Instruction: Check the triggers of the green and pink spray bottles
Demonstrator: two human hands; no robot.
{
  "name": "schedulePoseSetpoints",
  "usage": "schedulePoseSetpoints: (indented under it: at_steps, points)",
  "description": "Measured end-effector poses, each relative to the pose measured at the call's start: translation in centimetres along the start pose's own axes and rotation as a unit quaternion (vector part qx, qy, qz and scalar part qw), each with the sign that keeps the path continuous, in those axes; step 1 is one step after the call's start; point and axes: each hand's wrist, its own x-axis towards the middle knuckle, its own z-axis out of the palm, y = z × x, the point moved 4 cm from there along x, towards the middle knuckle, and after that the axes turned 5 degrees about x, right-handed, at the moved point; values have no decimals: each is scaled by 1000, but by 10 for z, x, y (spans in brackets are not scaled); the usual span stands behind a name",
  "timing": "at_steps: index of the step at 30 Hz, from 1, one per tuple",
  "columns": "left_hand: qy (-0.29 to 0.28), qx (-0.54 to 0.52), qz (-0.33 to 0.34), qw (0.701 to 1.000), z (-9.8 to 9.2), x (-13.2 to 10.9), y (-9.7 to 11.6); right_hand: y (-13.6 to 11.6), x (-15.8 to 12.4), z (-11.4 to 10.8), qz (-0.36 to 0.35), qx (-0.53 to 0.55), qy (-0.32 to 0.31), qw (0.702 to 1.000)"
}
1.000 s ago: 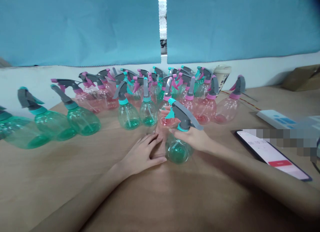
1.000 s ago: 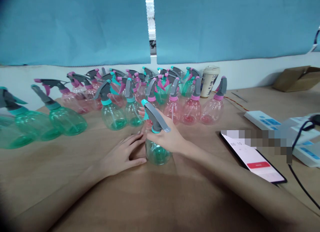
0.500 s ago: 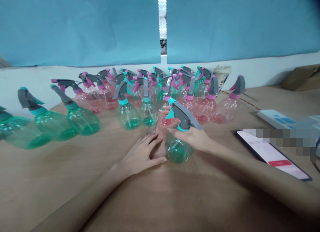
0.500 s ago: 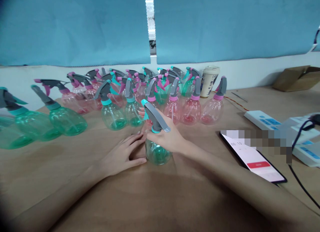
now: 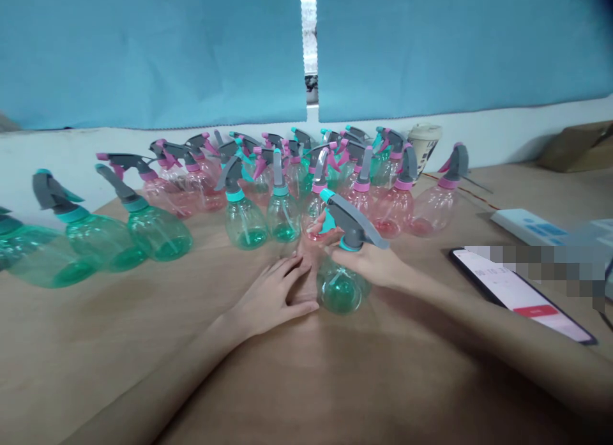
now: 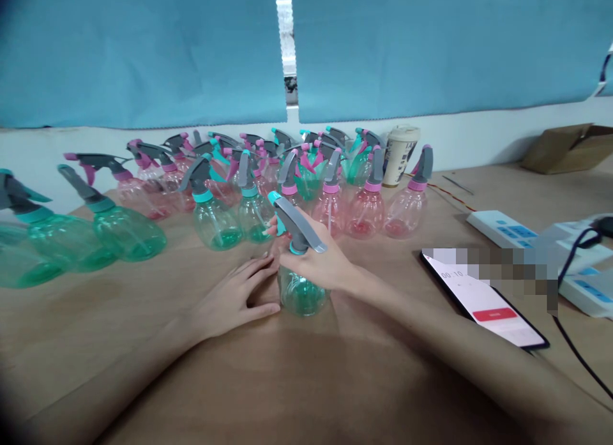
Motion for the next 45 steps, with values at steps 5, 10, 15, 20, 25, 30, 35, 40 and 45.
schedulePoseSetpoints:
  at_steps: [5, 10, 15, 20, 25, 30, 35, 40, 45]
  points:
    - [3, 5, 3, 1000, -1, 0, 0, 0, 1, 2, 4, 106, -5, 994]
    - [5, -4, 0, 1000, 0, -1, -2, 1, 0, 1, 1, 101, -5, 995]
    - [13, -19, 1, 1000, 1, 0, -2, 7, -3, 1, 3, 64, -13, 998]
    - [47, -74, -10, 996, -5, -1, 1, 8, -3, 2, -2, 49, -21, 999]
    - [104, -151, -20, 983, -8, -7, 13, 4, 0, 2, -10, 39, -22, 999]
    - [154, -178, -18, 972, -15, -16, 30, 0, 4, 11, -5, 32, 7, 999]
    - [193, -163, -53, 966, -35, -31, 33, -14, 13, 34, -40, 47, 51, 997]
    - [240, -149, -145, 948, -41, -51, 15, -32, 26, 71, -82, 39, 49, 995]
    - [255, -89, -183, 945, -49, -76, -12, -44, 47, 103, -105, -25, -11, 994]
